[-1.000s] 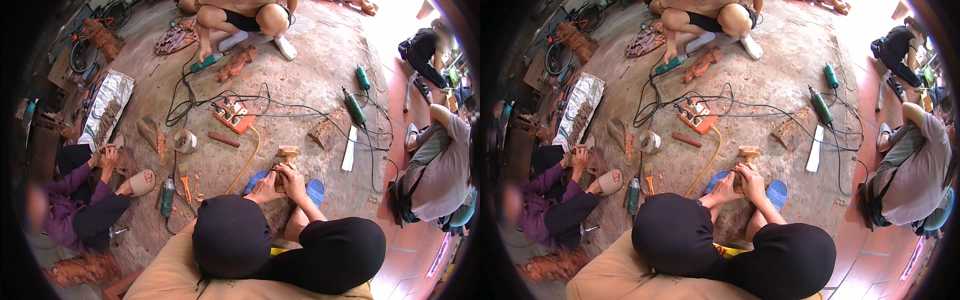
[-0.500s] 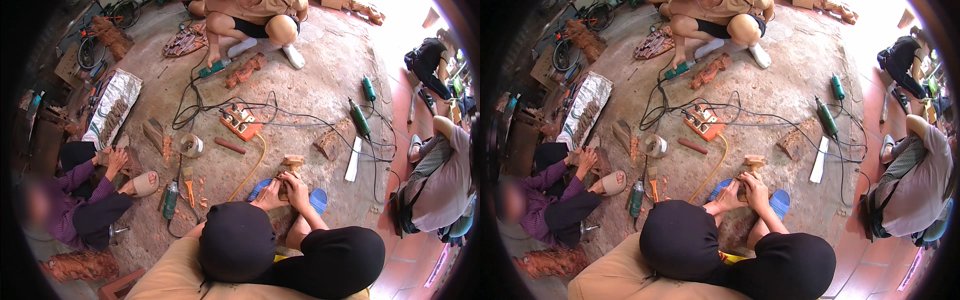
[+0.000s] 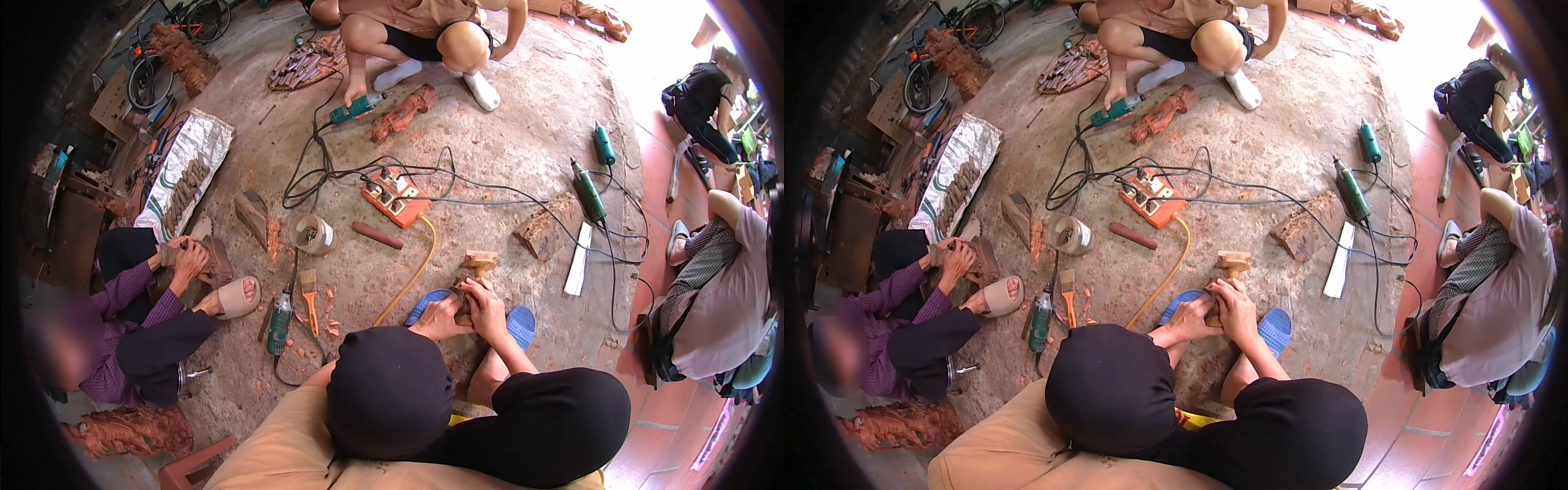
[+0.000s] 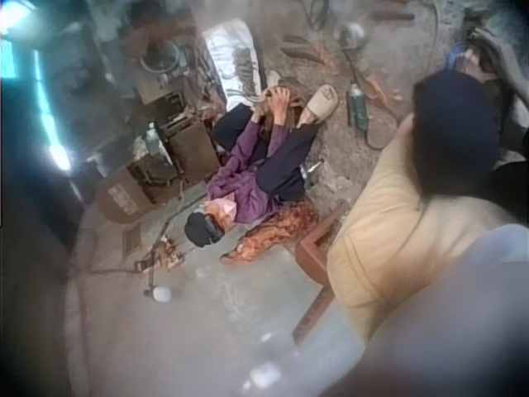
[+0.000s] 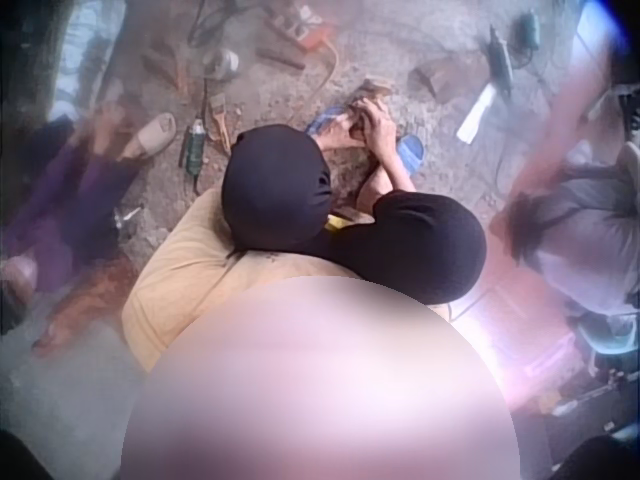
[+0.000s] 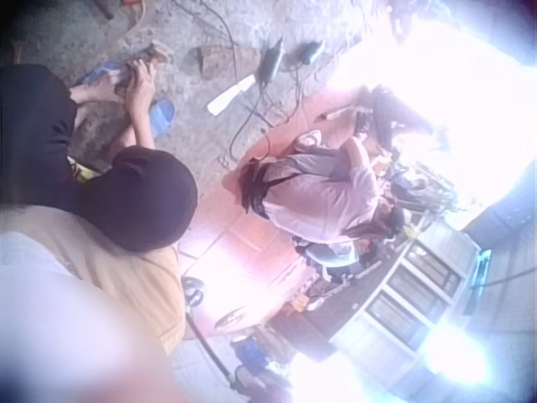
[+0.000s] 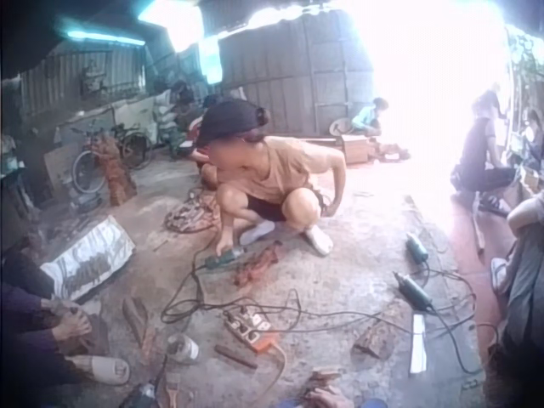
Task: The person sits on the floor and carves a small wooden object using a chisel. They hold the wood steady with one hand and carefully remove material with the other, occasionally rotating the piece to access different sides.
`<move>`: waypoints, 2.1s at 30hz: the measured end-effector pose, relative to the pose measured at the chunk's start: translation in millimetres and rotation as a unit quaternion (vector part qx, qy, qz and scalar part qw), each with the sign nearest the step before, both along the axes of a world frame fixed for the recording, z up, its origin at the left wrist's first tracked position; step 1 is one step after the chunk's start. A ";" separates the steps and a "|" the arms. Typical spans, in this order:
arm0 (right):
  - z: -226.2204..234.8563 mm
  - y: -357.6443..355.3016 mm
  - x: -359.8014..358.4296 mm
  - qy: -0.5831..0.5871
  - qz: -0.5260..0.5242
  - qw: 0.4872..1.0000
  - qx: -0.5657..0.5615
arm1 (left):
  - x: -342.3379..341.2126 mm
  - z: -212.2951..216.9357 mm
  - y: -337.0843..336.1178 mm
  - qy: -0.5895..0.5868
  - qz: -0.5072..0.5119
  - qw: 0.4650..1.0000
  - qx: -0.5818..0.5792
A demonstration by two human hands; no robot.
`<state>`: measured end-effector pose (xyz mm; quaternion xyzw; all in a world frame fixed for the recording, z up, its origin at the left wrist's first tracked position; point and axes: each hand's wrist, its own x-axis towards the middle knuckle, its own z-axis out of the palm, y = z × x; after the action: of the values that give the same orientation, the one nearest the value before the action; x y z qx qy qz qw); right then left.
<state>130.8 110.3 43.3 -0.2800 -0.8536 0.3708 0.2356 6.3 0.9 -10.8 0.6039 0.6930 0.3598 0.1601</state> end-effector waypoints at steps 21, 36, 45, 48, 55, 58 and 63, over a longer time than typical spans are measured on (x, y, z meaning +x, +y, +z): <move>-4.4 -0.1 -0.6 0.013 0.001 1.000 0.019 | -0.2 -4.5 1.4 -0.008 0.000 1.000 0.018; -5.2 -0.4 0.4 0.007 -0.009 1.000 0.011 | 0.5 9.4 4.3 -0.011 0.001 0.999 0.036; -8.9 2.5 1.9 0.010 -0.006 1.000 0.015 | 0.6 -5.1 4.8 -0.002 -0.011 1.000 0.028; -9.0 -1.1 -1.8 0.016 -0.003 1.000 0.013 | -3.7 -7.0 -0.8 -0.004 -0.009 1.000 0.018; -12.5 0.9 -1.2 0.020 -0.003 1.000 0.017 | -2.5 -3.5 1.1 -0.004 -0.016 1.000 0.017; -13.4 2.0 0.6 0.015 0.000 1.000 0.021 | 0.0 1.6 2.8 -0.002 -0.006 0.999 0.035; -10.2 1.8 -1.5 0.005 0.023 0.999 0.036 | -2.0 3.8 2.2 -0.017 -0.002 0.999 0.050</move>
<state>129.2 112.1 33.1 -0.2496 -0.8714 0.3465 0.2416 4.3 3.0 -7.0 0.6063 0.6703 0.4037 0.1419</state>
